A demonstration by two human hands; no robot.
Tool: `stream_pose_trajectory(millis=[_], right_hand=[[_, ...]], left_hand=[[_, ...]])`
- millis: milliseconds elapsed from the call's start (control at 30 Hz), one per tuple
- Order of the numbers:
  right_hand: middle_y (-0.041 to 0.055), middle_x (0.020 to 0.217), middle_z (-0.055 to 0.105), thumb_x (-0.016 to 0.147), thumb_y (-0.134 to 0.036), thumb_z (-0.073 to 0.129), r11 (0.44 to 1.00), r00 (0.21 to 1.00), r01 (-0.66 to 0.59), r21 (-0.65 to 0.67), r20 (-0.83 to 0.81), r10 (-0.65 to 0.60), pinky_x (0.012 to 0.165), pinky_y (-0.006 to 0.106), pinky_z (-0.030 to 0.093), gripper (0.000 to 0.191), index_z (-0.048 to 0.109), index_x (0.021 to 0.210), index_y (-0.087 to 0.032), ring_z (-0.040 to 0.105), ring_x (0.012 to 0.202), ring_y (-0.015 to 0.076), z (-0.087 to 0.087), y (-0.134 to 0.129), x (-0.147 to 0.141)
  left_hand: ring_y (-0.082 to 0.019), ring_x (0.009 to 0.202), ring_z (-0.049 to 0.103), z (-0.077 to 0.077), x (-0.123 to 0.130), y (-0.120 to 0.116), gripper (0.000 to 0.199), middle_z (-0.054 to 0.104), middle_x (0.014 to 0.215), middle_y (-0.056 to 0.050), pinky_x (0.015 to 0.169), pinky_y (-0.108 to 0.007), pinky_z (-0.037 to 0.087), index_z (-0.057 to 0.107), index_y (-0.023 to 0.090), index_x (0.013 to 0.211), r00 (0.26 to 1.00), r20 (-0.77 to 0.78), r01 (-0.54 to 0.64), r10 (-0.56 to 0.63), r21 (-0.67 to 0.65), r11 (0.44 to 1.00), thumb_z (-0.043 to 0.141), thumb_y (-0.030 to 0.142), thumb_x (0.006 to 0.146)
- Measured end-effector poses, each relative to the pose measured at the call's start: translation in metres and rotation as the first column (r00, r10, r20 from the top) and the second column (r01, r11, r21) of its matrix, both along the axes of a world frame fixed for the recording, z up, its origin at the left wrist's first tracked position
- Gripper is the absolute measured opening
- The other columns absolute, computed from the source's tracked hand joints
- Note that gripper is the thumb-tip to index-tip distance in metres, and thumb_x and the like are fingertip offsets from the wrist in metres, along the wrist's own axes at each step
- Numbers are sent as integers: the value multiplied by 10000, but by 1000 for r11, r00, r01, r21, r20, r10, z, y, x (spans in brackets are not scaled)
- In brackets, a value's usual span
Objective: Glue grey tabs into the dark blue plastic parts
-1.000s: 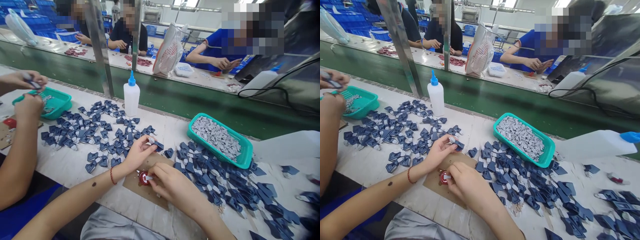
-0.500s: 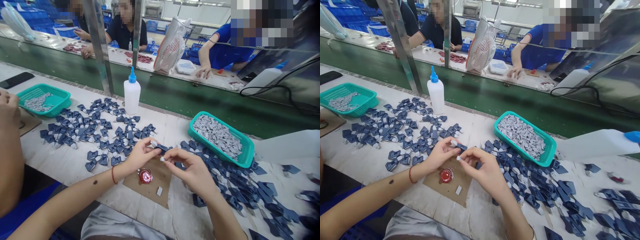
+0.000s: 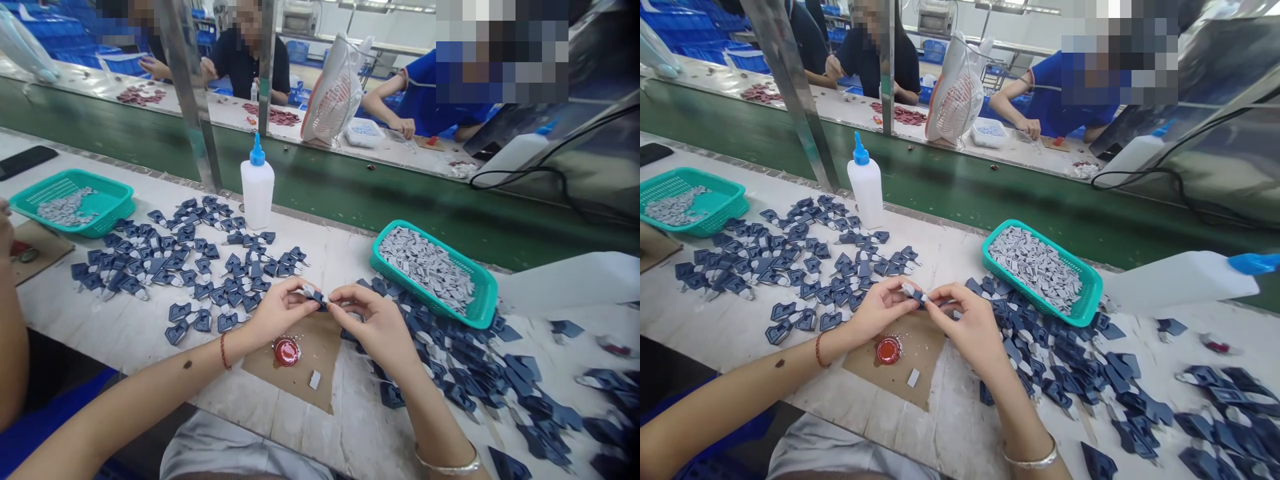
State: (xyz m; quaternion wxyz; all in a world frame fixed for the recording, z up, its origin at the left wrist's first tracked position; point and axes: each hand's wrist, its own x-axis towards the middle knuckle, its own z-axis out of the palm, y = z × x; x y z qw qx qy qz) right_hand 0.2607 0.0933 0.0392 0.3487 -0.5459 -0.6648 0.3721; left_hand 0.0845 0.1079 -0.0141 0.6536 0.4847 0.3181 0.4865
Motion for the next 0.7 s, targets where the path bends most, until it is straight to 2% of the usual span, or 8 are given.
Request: stream_pose_trajectory(millis=[333, 467, 567, 633, 700], right_hand=[[77, 860, 719, 755, -456, 730, 997, 999, -24, -69, -45, 21, 787, 361, 569, 259, 689, 728, -202, 670, 842, 227, 1, 0, 3], [76, 805, 721, 723, -517, 748, 988, 994, -39, -147, -108, 23, 713, 343, 571, 348, 654, 691, -184, 679, 749, 209, -4, 3, 5], [61, 716, 710, 699, -555, 751, 980, 990, -54, -189, -140, 27, 620, 322, 565, 395, 622, 666, -183, 670, 653, 192, -7, 3, 3], [49, 685, 704, 701, -556, 746, 978, 990, -61, -197, -140, 34, 602, 317, 563, 390, 626, 687, -186, 671, 632, 189, -8, 2, 1], [45, 686, 708, 728, -539, 724, 979, 992, -73, -189, -114, 52, 623, 323, 567, 361, 658, 736, -183, 680, 644, 193, -8, 2, 1]], left_hand=[[-205, 917, 681, -7, -1, 1, 266, 700, 978, -93, 872, -357, 557, 675, 153, 939, 999, -34, 29, -28, 26, 999, 777, 322, 761], [-224, 960, 696, -2, -3, -1, 302, 716, 1037, -113, 909, -370, 555, 691, 152, 1006, 996, -56, 78, -75, 58, 995, 746, 361, 795], [-240, 974, 711, 2, -4, -3, 403, 718, 1085, -123, 910, -376, 567, 667, 155, 1131, 989, -81, 133, -126, 85, 988, 734, 383, 805], [-247, 975, 716, 3, -4, -3, 453, 714, 1103, -130, 893, -375, 577, 637, 151, 1182, 985, -116, 137, -125, 105, 985, 739, 375, 802], [-247, 980, 713, 1, -4, -2, 412, 712, 1097, -138, 877, -362, 580, 629, 134, 1152, 981, -172, 112, -88, 133, 985, 721, 358, 819]])
